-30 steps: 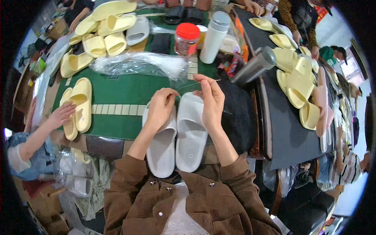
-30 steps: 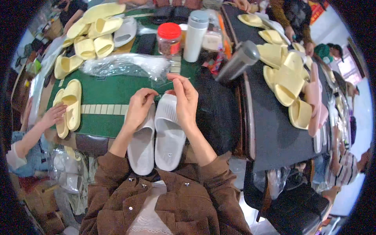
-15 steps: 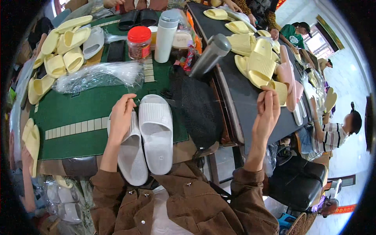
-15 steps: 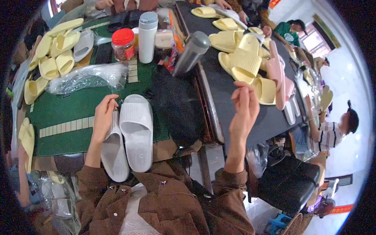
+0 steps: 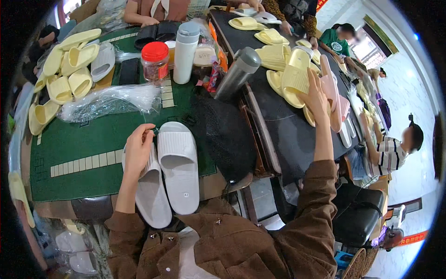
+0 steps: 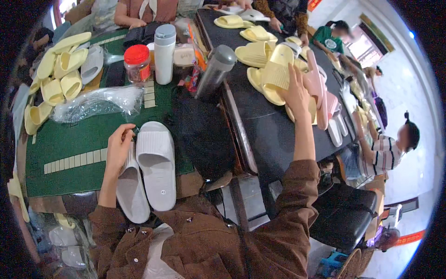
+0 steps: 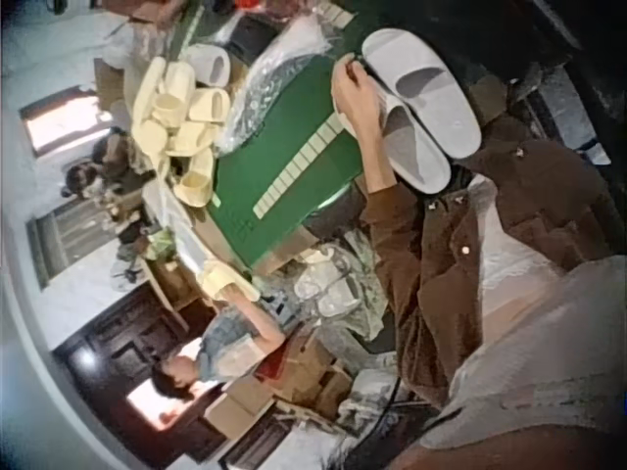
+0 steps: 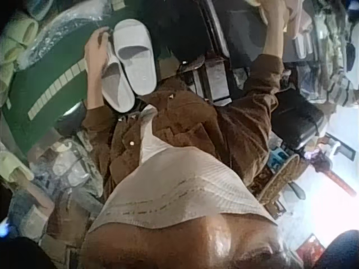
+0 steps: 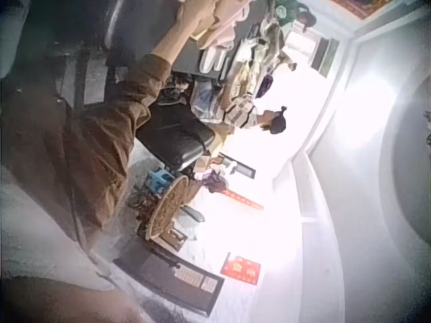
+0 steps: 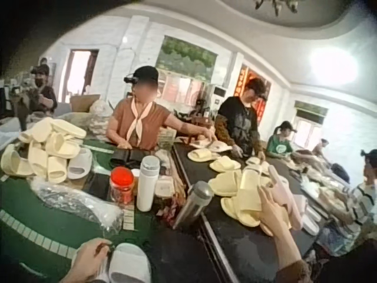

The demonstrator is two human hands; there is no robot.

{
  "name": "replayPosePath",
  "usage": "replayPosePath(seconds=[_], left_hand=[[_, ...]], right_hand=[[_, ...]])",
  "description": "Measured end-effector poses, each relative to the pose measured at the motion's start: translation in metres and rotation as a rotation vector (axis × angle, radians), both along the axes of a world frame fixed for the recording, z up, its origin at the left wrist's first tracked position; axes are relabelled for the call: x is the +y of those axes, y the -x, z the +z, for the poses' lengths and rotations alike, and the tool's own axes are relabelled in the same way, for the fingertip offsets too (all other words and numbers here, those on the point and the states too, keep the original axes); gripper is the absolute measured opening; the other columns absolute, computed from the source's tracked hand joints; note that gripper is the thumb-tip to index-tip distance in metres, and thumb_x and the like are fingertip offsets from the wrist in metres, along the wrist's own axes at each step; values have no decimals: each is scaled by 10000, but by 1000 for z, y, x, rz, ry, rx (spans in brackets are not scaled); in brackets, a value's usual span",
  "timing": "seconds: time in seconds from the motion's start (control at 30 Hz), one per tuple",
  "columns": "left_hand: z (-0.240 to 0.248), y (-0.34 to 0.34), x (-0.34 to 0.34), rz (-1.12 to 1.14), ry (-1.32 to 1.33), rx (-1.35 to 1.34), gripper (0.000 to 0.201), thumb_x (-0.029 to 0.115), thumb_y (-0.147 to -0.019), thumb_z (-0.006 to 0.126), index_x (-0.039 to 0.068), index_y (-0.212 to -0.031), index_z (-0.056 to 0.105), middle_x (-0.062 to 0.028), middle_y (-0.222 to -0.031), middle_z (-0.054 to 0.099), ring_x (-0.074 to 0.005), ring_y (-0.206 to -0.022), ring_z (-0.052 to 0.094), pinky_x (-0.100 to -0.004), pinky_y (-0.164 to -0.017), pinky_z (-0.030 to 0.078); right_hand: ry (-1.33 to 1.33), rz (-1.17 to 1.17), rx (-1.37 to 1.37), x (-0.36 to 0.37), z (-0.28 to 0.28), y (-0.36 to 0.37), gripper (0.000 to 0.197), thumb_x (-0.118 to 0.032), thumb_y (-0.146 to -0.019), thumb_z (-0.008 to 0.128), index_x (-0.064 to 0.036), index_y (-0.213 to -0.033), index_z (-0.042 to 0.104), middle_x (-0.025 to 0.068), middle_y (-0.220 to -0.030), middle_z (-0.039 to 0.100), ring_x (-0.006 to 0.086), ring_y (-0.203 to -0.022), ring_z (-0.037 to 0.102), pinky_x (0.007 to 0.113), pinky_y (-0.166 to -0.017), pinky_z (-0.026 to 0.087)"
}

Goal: The person assembles pairs of plastic slippers by hand at a workbench. They pick up individual slipper halves, align them, and press them together to form complete pairs. The person handles multiple pairs in yellow, black, and white, moving finished pairs aside and retrieving new ones from piles on the table.

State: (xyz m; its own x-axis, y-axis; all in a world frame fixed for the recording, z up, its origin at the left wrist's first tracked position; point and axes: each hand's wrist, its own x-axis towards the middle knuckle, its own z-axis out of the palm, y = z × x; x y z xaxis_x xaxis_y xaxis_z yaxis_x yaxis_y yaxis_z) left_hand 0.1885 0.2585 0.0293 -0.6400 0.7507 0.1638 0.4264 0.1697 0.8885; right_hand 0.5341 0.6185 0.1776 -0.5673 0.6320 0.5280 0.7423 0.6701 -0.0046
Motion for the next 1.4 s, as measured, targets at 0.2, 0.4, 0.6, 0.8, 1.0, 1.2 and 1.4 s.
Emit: replayPosePath(seconds=[0.2,0.4,0.6,0.8,1.0,1.2,1.4], left_hand=[[2,-1,0,23,15,22,206,97,-935,557,1,-1099,639,-119,-921,683,-182,-792,644,-318,-729,506],[4,-5,3,0,22,41,212,113,-938,562,11,-1108,638,-116,-960,683,-187,-825,652,-315,-758,510],[7,-4,-3,15,32,97,212,116,-940,555,7,-1100,641,-125,-964,683,-204,-829,657,-320,-758,510],[7,-4,-2,-1,6,127,212,115,-941,545,6,-1095,643,-130,-958,685,-210,-828,658,-329,-758,510],[4,-4,-2,11,7,66,210,115,-939,548,10,-1094,644,-123,-959,686,-211,-824,660,-330,-756,509],[2,-3,-1,-1,4,80,208,118,-940,554,15,-1096,644,-121,-957,684,-214,-817,657,-329,-755,508],[3,-3,-1,-14,-5,83,209,109,-939,551,14,-1102,640,-125,-989,675,-214,-822,658,-329,-760,512]], right_hand=[[1,-12,116,18,19,-10,863,-287,-659,805,-16,-1383,422,257,-1289,499,398,-1172,522,453,-994,418],[150,90,593,1,62,-44,795,-199,-732,807,54,-1366,399,229,-1280,521,311,-1147,566,391,-929,490],[188,177,760,-70,95,-40,744,-96,-792,772,37,-1397,362,209,-1260,535,247,-992,643,296,-788,563],[347,99,522,-111,82,-19,708,-135,-743,801,35,-1334,450,165,-1153,622,170,-839,669,269,-660,538],[62,-189,149,-109,58,9,859,-443,-708,787,62,-1318,453,249,-1192,596,360,-1074,594,414,-939,452],[176,-193,-6,-105,14,5,829,-507,-735,759,75,-1264,497,274,-1226,578,368,-1168,554,441,-962,435],[361,-84,21,-93,7,-28,635,-446,-840,688,72,-1189,573,261,-1151,624,361,-1087,606,418,-940,450]])
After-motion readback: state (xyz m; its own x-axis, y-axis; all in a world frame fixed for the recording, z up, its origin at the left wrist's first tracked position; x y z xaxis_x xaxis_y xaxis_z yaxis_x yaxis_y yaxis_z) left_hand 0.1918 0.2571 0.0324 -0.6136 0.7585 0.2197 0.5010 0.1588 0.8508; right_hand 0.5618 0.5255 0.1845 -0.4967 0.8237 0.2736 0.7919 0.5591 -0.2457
